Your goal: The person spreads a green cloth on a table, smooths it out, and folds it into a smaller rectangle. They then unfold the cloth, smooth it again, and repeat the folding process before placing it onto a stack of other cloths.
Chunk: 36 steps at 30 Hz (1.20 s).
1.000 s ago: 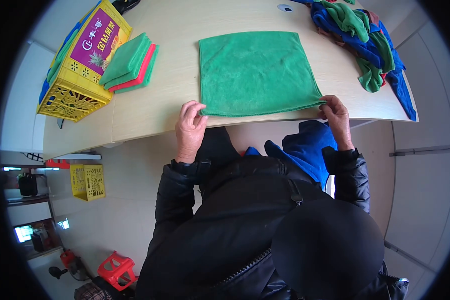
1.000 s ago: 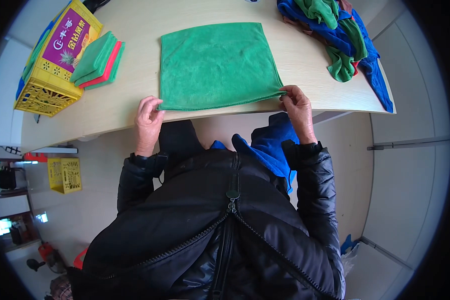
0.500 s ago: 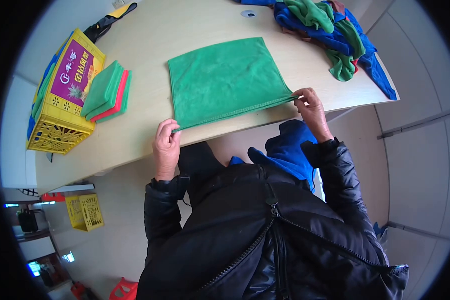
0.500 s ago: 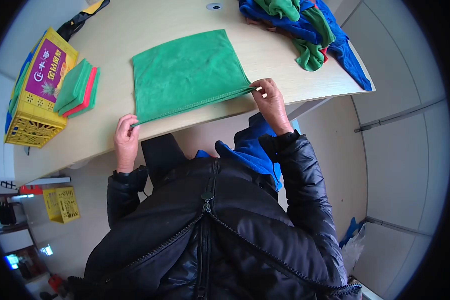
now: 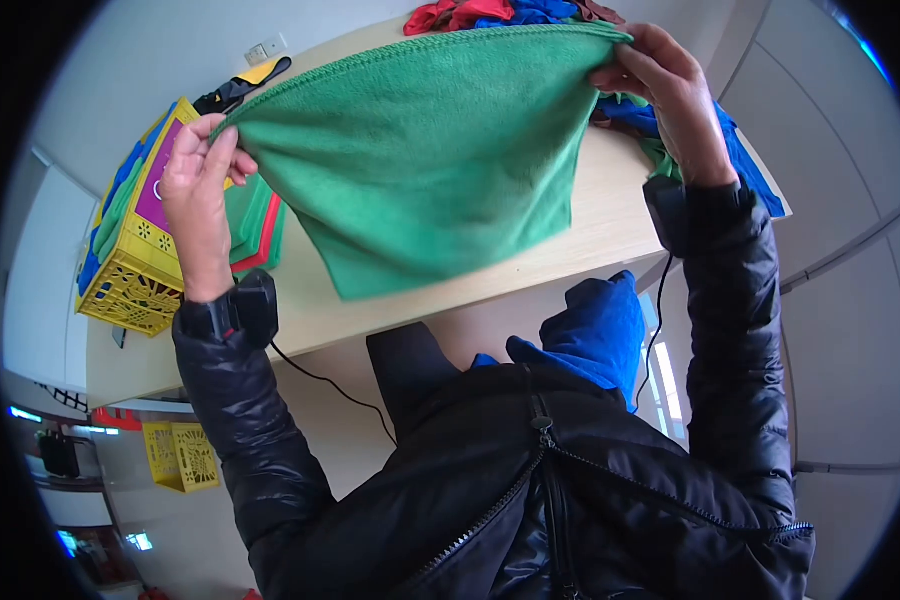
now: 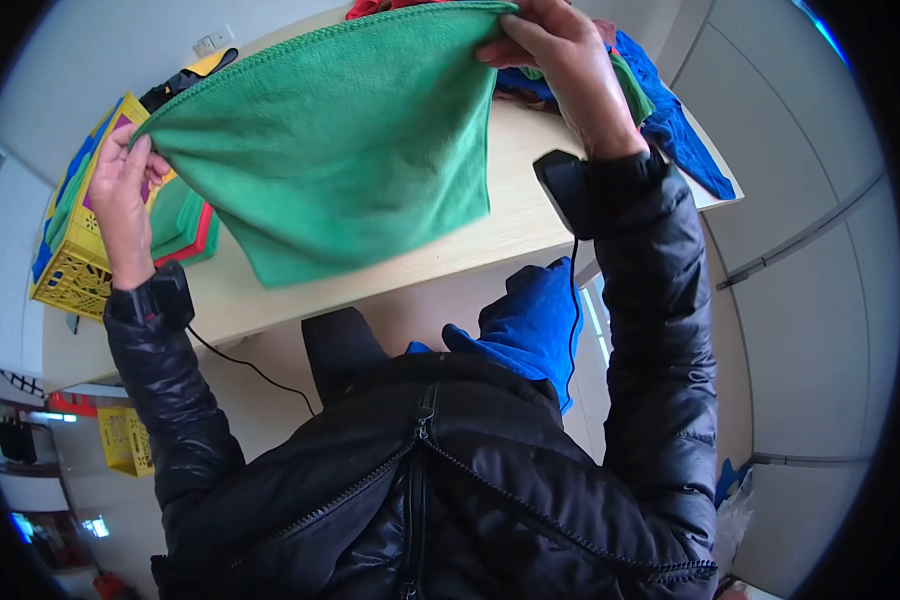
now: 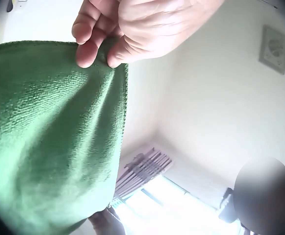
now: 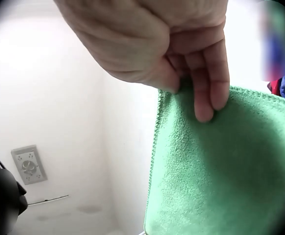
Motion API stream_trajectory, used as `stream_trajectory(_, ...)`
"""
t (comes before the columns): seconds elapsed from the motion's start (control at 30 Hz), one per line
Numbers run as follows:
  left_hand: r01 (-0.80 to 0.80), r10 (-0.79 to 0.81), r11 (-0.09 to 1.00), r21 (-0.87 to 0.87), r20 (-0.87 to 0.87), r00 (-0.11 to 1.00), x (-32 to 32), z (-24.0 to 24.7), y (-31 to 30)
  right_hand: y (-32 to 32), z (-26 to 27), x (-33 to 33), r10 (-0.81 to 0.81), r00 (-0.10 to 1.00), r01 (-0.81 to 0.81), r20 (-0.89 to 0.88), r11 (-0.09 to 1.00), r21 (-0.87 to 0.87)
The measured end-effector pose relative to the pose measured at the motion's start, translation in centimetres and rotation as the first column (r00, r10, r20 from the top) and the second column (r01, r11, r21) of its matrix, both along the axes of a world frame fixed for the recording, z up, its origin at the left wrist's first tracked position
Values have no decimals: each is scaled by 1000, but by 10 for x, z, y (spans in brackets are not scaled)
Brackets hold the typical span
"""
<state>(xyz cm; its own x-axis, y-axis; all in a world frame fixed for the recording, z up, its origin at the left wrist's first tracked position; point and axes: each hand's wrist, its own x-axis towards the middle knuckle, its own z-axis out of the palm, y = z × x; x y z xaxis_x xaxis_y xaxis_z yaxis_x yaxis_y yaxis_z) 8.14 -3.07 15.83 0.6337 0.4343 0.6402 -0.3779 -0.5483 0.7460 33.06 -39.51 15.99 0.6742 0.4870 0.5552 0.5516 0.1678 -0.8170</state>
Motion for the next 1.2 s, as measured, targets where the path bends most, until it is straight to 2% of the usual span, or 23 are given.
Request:
stream_trajectory(0.07, 14, -14, 1000, -4, 11, 1000, 13, 8, 18, 11, 1, 11, 19, 999, -20, -40, 1000, -20)
stream_trajectory(0.17, 29, -34, 999, -32, -163, 986, 44, -11, 52, 30, -11, 41, 62, 990, -71, -125, 995, -70)
stream_trajectory(0.23, 16, -21, 999, -30, -184, 983, 62, -16, 63, 42, -24, 66, 34, 961, -94, -276, 974, -207)
stream_trajectory(0.27, 3, -9, 999, -32, -207, 978, 70, -16, 68, 46, -22, 73, 36, 963, -93, -268, 975, -203)
stream_trajectory(0.33, -13, 5, 999, -36, -225, 974, 76, -10, 72, 52, -18, 85, 21, 976, -59, -217, 984, -169)
stream_trajectory(0.43, -11, 12, 1000, 4, -84, 996, 81, -3, 68, 50, -10, 80, 7, 990, -27, -138, 990, -142)
stream_trajectory(0.5, -36, 41, 998, 45, -100, 994, 71, -15, 61, 41, -10, 75, -13, 1000, 10, -26, 992, -122)
stream_trajectory(0.53, -60, 69, 994, 86, -114, 991, 61, -26, 55, 36, -20, 73, -18, 999, 14, -32, 992, -126)
stream_trajectory(0.57, -83, 99, 988, 127, -126, 987, 53, -37, 50, 30, -37, 73, -17, 999, 10, -35, 980, -199)
stream_trajectory(0.63, -78, 102, 967, 243, -90, 991, 46, -97, 52, 19, -82, 75, -11, 999, -4, -41, 939, -343)
stream_trajectory(0.7, 2, 65, 930, 369, -171, 983, 25, -149, 30, 12, -156, 75, -9, 948, 104, 320, 954, -281)
stream_trajectory(0.77, 23, 109, 936, 352, -349, 931, 7, -202, 13, 4, -222, 62, -27, 961, 140, 274, 904, -403)
stream_trajectory(0.83, 15, 199, 903, 430, -450, 871, -11, -237, -1, -10, -261, 46, 27, 926, 186, 377, 835, -518)
stream_trajectory(1.0, 16, 194, 902, 431, -439, 878, -34, -248, -22, -23, -244, 4, -24, 930, 225, 366, 826, -517)
stream_trajectory(1.13, 18, 182, 907, 421, -430, 884, -46, -238, -35, -35, -239, -8, 14, 922, 220, 388, 804, -553)
stream_trajectory(1.2, 47, 191, 872, 488, -426, 884, -51, -234, -42, -41, -236, -15, 43, 909, 226, 414, 784, -578)
